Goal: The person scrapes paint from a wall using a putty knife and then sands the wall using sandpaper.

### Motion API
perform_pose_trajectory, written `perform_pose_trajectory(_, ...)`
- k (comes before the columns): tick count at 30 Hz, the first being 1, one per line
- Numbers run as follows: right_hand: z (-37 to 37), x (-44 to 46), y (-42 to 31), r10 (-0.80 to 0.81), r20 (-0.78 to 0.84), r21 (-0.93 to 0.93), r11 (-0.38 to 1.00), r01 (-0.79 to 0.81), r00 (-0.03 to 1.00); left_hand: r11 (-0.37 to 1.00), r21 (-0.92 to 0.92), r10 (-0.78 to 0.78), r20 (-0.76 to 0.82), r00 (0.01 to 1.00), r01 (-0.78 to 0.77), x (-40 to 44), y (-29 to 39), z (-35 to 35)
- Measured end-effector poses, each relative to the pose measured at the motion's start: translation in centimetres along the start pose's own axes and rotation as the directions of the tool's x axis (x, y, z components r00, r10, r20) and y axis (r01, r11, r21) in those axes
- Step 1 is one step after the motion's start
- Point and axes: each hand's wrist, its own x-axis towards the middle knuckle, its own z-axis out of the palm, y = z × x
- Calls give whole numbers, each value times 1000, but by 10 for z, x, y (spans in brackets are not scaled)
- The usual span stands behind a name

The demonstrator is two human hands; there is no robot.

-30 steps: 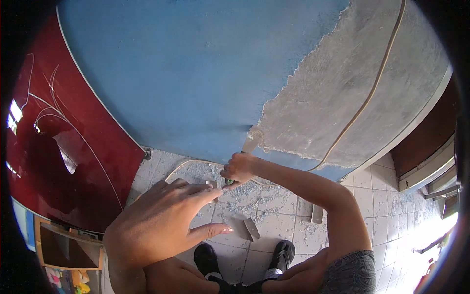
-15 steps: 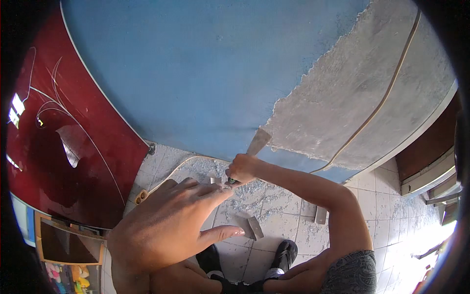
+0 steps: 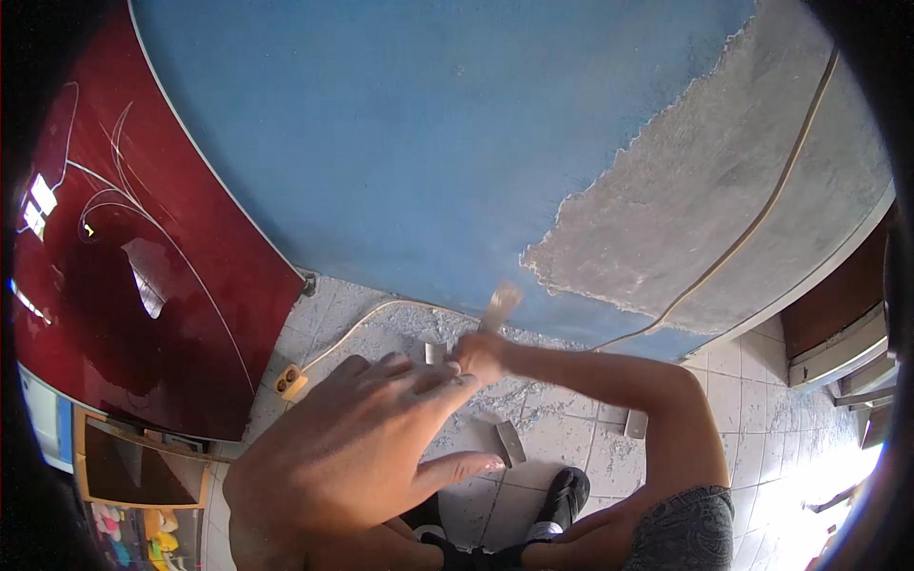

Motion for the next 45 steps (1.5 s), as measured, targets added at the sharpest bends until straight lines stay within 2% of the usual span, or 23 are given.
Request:
perform_pose_trajectory(2, 38, 4, -14, -173, -185, -42, 985, 169, 967, 999, -34, 26, 20, 999, -25, 0, -1, 0)
perform_pose_trajectory(4, 39, 2, 1, -138, -101, -78, 988, 131, 985, 1000, 26, 8, 35, 999, -9, 0, -4, 0)
perform_pose_trajectory(5, 13, -6, 28, 19, 105, -84, 996, -10, 994, 999, 54, -1, 46, 999, -1, 0, -5, 1)
perform_pose_trajectory(7, -44, -25, 53, 142, -173, -387, 900, -200, 975, 999, 29, 23, 10, 1000, -23, -2, -8, 4)
perform_pose_trajectory(10, -29, -20, 24, 100, -276, -297, 937, -184, 956, 1000, 23, 18, 22, 1000, -18, -2, -6, 0)
perform_pose_trajectory(12, 7, -11, 1, -7, -294, -91, 996, -21, 956, 1000, 17, 13, 48, 999, -14, 1, -3, -2)
perform_pose_trajectory(14, 17, -3, -14, -166, -414, -47, 986, 161, 895, 1000, 13, 0, 66, 998, -1, 4, -2, -4)
perform_pose_trajectory(15, 21, 1, -19, -169, -422, -10, 983, 181, 891, 1000, 8, -6, 61, 998, 5, 5, -2, -3)
perform_pose_trajectory(18, 21, 5, -18, -162, -380, 22, 983, 184, 911, 1000, -10, -14, 45, 999, 15, 5, -1, -2)
perform_pose_trajectory(22, 14, -10, -17, 44, -98, 115, 993, -33, 994, 999, -27, 19, 40, 999, -18, 5, 1, -2)
perform_pose_trajectory(24, 19, -16, -16, 86, -48, 104, 991, -80, 995, 999, -30, 32, 15, 999, -31, 4, 0, 0)
perform_pose_trajectory(26, 31, -19, -12, 46, -68, 42, 998, -43, 997, 999, -25, 41, -29, 999, -42, 3, -2, 4)
perform_pose_trajectory(29, 43, -18, -9, -83, -274, 40, 994, 98, 958, 999, 31, 35, -2, 999, -35, 7, 0, 3)
perform_pose_trajectory(32, 35, -7, -14, -50, -194, 50, 997, 61, 980, 997, 37, 65, -18, 998, -64, 10, -1, 6)
perform_pose_trajectory(35, -7, -7, -27, -14, -179, 93, 995, 31, 984, 996, 16, 91, -18, 996, -91, 14, 0, 7)
perform_pose_trajectory(38, -13, 0, -33, -23, -282, 120, 991, 59, 959, 997, 41, 72, -13, 997, -72, 16, 2, 7)
perform_pose_trajectory(41, -14, -2, -15, 23, -216, 51, 999, -13, 976, 994, 41, 101, -39, 994, -100, 17, -1, 8)
perform_pose_trajectory(42, 3, 0, 17, -6, -237, 117, 993, 35, 971, 998, 22, 57, -20, 998, -57, 16, 1, 7)
perform_pose_trajectory(44, 1, 0, 24, 17, -194, 54, 999, -7, 981, 1000, -13, -25, 16, 1000, 25, 15, 5, 4)
perform_pose_trajectory(45, -3, 2, 22, 27, -173, 41, 999, -20, 985, 1000, -5, -10, 6, 1000, 11, 16, 6, 3)
